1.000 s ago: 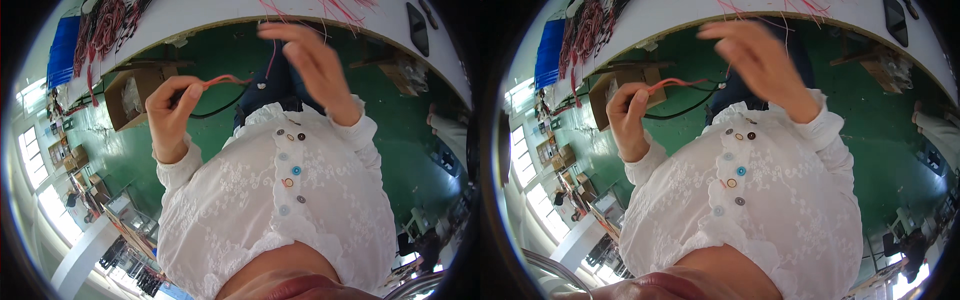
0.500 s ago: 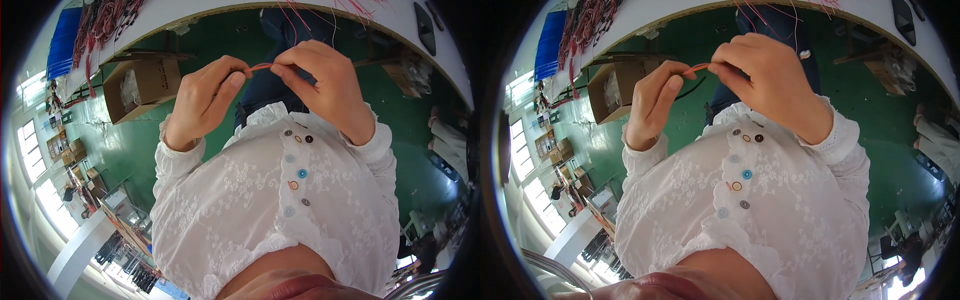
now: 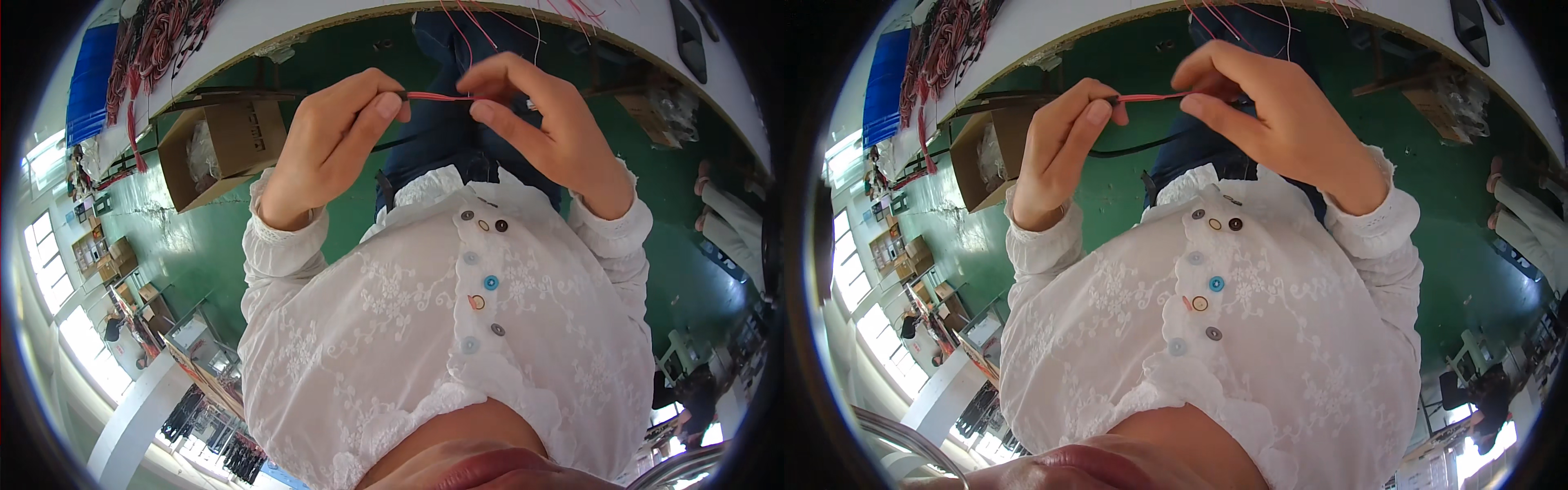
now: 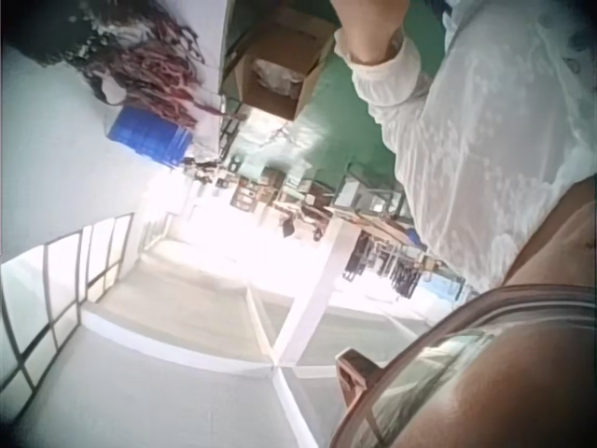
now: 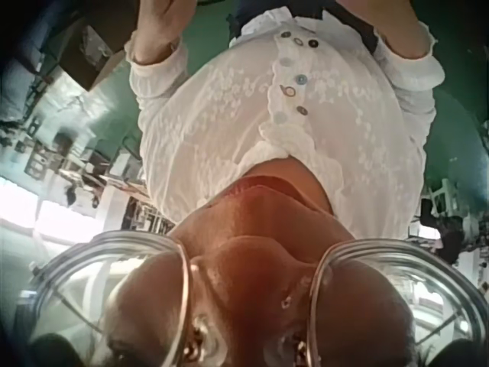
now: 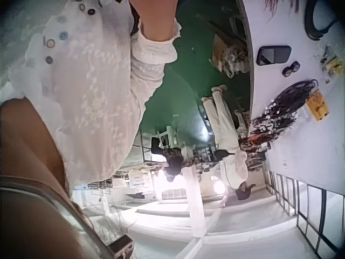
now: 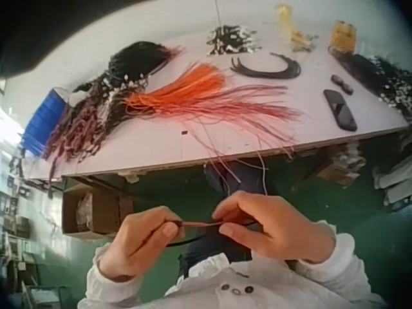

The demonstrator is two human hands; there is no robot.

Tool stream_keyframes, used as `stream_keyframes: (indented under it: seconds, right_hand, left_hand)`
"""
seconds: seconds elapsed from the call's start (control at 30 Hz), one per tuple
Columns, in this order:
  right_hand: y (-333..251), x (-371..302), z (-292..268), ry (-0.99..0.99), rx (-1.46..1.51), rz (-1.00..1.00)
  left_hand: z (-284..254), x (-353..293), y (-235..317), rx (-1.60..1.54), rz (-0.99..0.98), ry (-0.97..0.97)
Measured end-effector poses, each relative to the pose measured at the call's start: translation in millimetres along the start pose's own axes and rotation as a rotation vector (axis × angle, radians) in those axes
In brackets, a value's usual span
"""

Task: Manual assembly of electronic wiring harnesses by grouping individual wires and inserting them into connectors.

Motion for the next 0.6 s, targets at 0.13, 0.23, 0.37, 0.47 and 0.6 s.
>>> stream_keyframes:
  seconds: [0.13, 0.23, 0.37, 0.47, 0.6]
  right_hand:
    - [4, 0, 1, -0.042, -0.097, 0.046]
    - [-2, 1, 9, -0.130, -0.122, -0.069]
    - [5, 2, -5, -0.019, 0.009, 0.002]
    - [4, 1, -5, -0.031, -0.108, -0.051]
    - [-5, 2, 4, -0.029, -0.281, -0.202]
  left_hand:
    - [13, 6, -2, 0.023, -0.013, -0.022]
    - [19, 7, 6, 0.020, 0.179, -0.006]
    - [11, 5, -4, 0.001, 0.047, -0.022]
    - [12, 5, -7, 0.003, 0.023, -0.023]
    - [19, 8, -5, 0.012, 0.099, -0.033]
Point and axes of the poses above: each hand's wrist, its own x-axis towards the middle knuckle, its own z-axis out of the palm, y = z × x, the point moved 6 cm from there along x, towards the middle knuckle, and after that the axes turned 3 degrees about -z, right-handed, at the moved point
